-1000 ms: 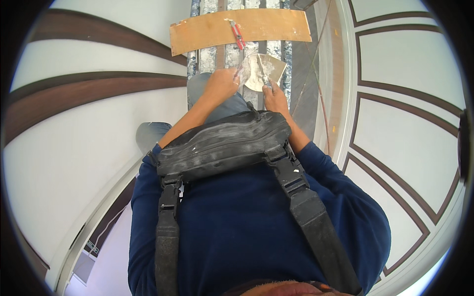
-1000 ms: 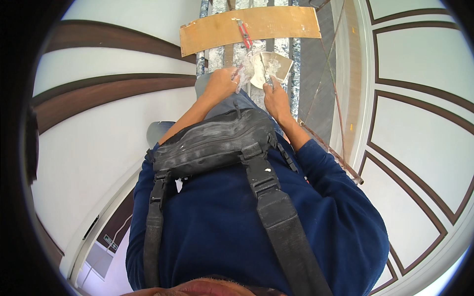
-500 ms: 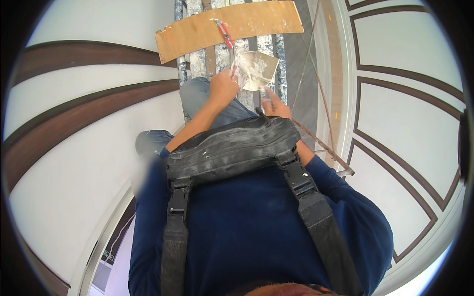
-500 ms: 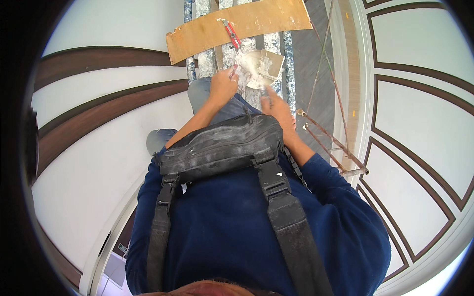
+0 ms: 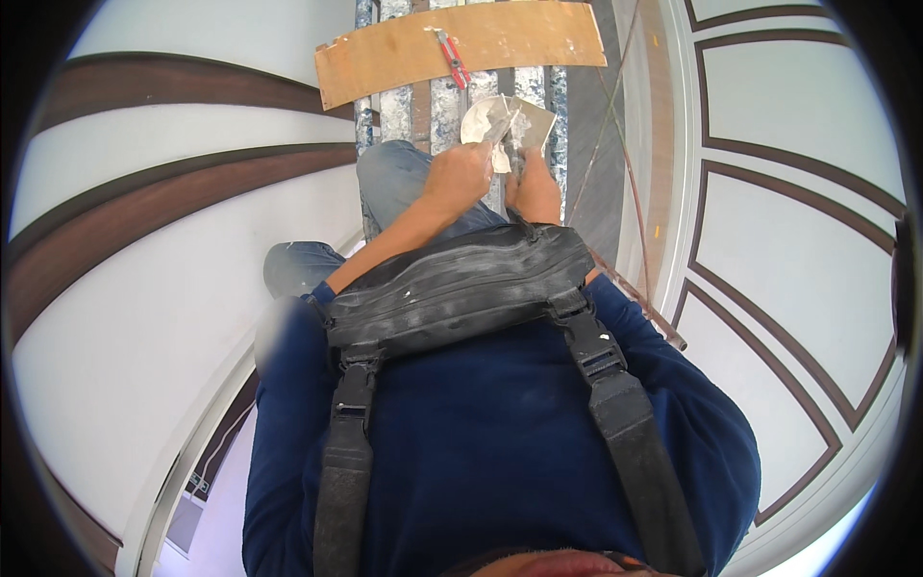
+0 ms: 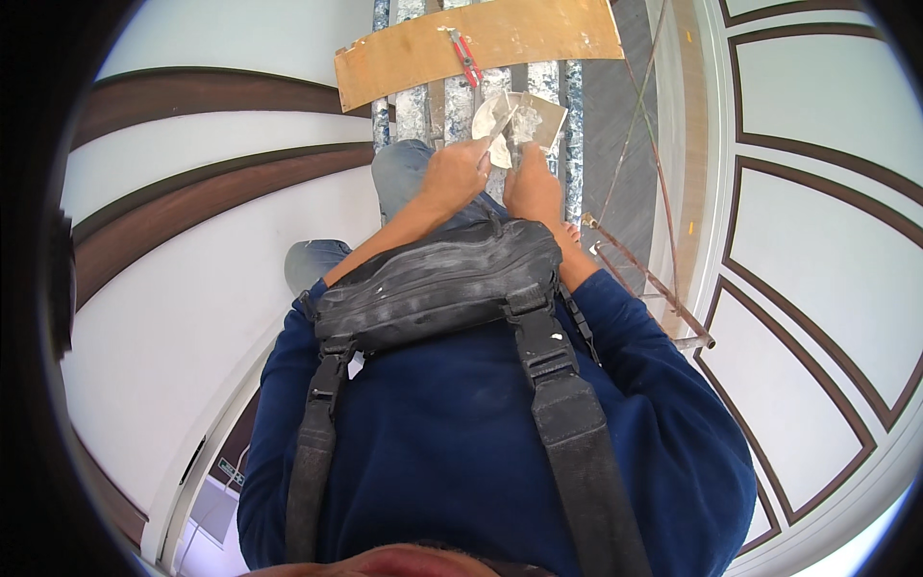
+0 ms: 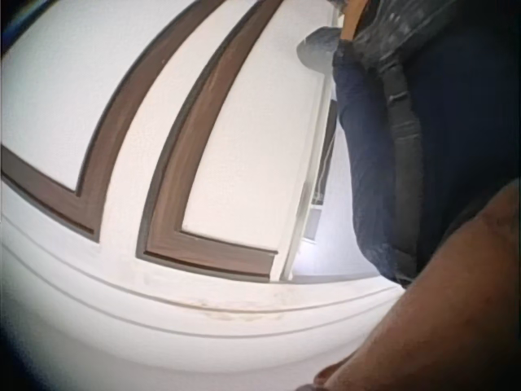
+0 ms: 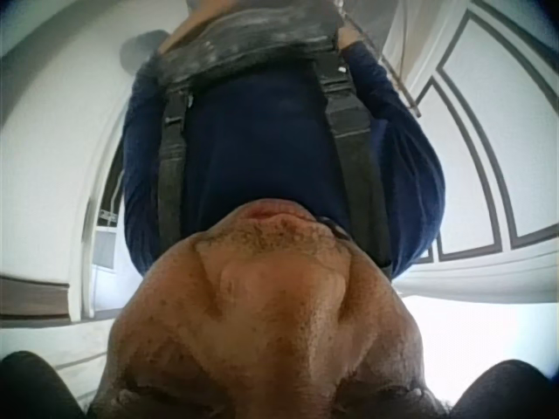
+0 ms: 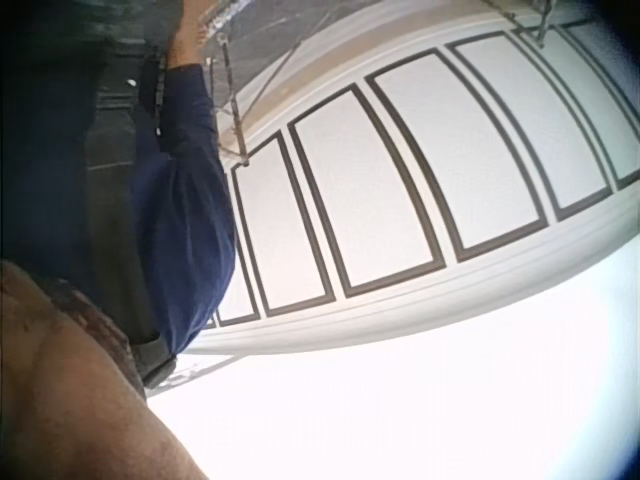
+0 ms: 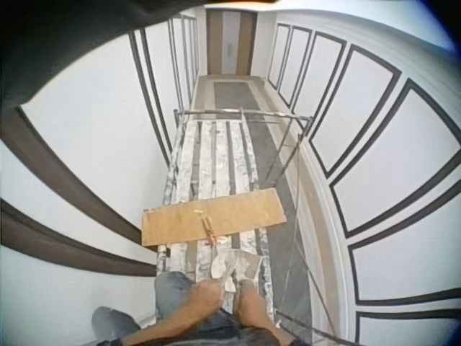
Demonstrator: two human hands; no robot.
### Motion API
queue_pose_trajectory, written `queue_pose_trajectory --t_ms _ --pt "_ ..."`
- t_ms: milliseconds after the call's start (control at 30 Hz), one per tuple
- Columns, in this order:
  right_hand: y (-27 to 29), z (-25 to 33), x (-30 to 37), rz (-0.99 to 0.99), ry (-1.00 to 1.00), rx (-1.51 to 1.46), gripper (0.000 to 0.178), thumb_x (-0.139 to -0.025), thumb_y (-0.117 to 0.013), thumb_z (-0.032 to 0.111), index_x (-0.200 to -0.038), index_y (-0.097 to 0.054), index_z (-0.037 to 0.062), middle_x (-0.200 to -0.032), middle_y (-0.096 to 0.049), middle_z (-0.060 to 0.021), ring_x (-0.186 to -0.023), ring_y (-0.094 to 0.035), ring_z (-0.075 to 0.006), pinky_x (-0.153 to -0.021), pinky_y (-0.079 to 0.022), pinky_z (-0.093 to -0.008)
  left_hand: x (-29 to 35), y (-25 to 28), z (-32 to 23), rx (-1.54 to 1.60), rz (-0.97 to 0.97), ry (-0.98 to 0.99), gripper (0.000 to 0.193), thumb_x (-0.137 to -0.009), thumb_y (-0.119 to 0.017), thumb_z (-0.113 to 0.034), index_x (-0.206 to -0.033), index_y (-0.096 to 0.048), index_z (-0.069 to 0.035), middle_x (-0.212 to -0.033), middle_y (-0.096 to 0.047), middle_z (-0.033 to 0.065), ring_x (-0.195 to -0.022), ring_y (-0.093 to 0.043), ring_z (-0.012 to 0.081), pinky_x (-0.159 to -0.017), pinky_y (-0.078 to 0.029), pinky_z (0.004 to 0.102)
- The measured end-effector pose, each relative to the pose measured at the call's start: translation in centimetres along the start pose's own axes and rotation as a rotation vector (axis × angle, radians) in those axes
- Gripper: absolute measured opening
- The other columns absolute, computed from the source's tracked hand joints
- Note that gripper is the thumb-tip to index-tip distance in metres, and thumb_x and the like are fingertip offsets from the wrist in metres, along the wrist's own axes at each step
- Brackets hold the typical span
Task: The person applies plaster to the ceiling area above a door frame using a trowel and hawk. They repeatedly scoop plaster from the hawk and smooth it onto the ceiling surface while standing on a ladder.
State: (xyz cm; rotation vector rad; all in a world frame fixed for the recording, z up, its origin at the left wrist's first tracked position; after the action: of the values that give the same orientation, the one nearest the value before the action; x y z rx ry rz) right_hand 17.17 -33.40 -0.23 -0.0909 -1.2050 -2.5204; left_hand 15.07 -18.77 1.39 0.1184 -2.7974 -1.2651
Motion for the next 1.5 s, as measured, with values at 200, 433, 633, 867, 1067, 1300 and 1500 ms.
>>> queue_pose_trajectory --t_ms 200,433,633,867,1067,1300,1500 --pt "1.3 0.9 2.7 0.06 0.053 0.056 0.039 -0.089 -0.066 0.013 -0.125 -0.051 0.0112 -0.117 -0.063 -0.0215 -0.093 -0.065 -0.0492 -0.076 -0.052 -0.0559 -0.8 -0.3 1.5 -0.086 0.031 0.035 0.023 -0.09 -0.065 -0.013 -0.11 -0.071 -0.002 -0.089 -0.071 0.0216 -0.08 -0.07 0.0419 -0.072 -0.055 0.0508" --pt "7.3 -6.4 5.6 -0.053 -0.137 -0.019 0.04 -0.09 -0.069 0.017 -0.127 -0.054 0.0112 -0.09 -0.07 -0.0215 -0.084 -0.071 -0.0416 -0.07 -0.054 -0.0475 -0.2 -1.4 1.1 -0.191 -0.08 -0.2 0.023 -0.088 -0.06 -0.006 -0.106 -0.073 -0.003 -0.105 -0.073 0.0135 -0.101 -0.07 0.033 -0.077 -0.061 0.0425" --pt "12.2 -11.5 -1.0 0.282 -0.356 -0.303 0.037 -0.094 -0.068 0.025 -0.129 -0.066 0.0122 -0.096 -0.074 -0.0198 -0.087 -0.073 -0.0387 -0.072 -0.056 -0.0398 -1.0 4.7 1.8 -0.348 -0.2 -0.393 0.026 -0.086 -0.059 -0.003 -0.109 -0.073 -0.006 -0.122 -0.067 0.0064 -0.124 -0.061 0.028 -0.086 -0.061 0.036" --pt "9.0 -4.0 -7.8 0.29 0.132 0.154 0.038 -0.099 -0.059 0.039 -0.125 -0.072 0.0155 -0.108 -0.074 -0.0187 -0.098 -0.071 -0.0405 -0.088 -0.054 -0.0464 -2.7 6.5 2.2 -0.288 -0.14 -0.457 0.04 -0.077 -0.064 0.007 -0.111 -0.075 -0.01 -0.122 -0.07 0.0048 -0.126 -0.061 0.0253 -0.097 -0.057 0.0347" --pt "5.9 -3.0 -9.0 0.431 0.151 0.211 0.038 -0.096 -0.062 0.041 -0.121 -0.076 0.0162 -0.105 -0.075 -0.02 -0.099 -0.071 -0.0399 -0.088 -0.055 -0.0451 -3.5 6.3 0.8 -0.279 -0.079 -0.499 0.03 -0.081 -0.063 0.001 -0.107 -0.074 -0.009 -0.115 -0.07 0.004 -0.12 -0.062 0.0245 -0.093 -0.058 0.0343" --pt "6.1 -2.5 -6.6 0.55 0.145 0.235 0.037 -0.095 -0.063 0.041 -0.118 -0.077 0.0161 -0.105 -0.075 -0.018 -0.098 -0.071 -0.0384 -0.086 -0.055 -0.0445 -4.2 3.7 1.4 -0.367 0.11 -0.482 0.013 -0.083 -0.062 -0.004 -0.094 -0.069 -0.006 -0.101 -0.068 0.004 -0.106 -0.064 0.0234 -0.083 -0.06 0.0347" --pt "7.0 -2.3 -6.8 0.586 0.197 0.227 0.036 -0.094 -0.064 0.038 -0.119 -0.077 0.0154 -0.092 -0.075 -0.0174 -0.087 -0.072 -0.0339 -0.081 -0.055 -0.0416 -5.0 2.1 2.3 -0.459 0.195 -0.407 0.01 -0.083 -0.062 -0.002 -0.088 -0.069 -0.004 -0.096 -0.069 0.0087 -0.103 -0.066 0.0262 -0.082 -0.061 0.0367"
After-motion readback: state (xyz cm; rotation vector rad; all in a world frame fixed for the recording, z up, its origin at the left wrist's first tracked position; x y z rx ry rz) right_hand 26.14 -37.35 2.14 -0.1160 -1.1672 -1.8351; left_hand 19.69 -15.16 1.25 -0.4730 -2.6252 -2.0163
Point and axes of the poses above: each hand's wrist, its own x-axis away from the middle knuckle, its own y-axis out of the back of the hand, z = x × y, the point moved 8 cm from there along -x, towards the middle knuckle
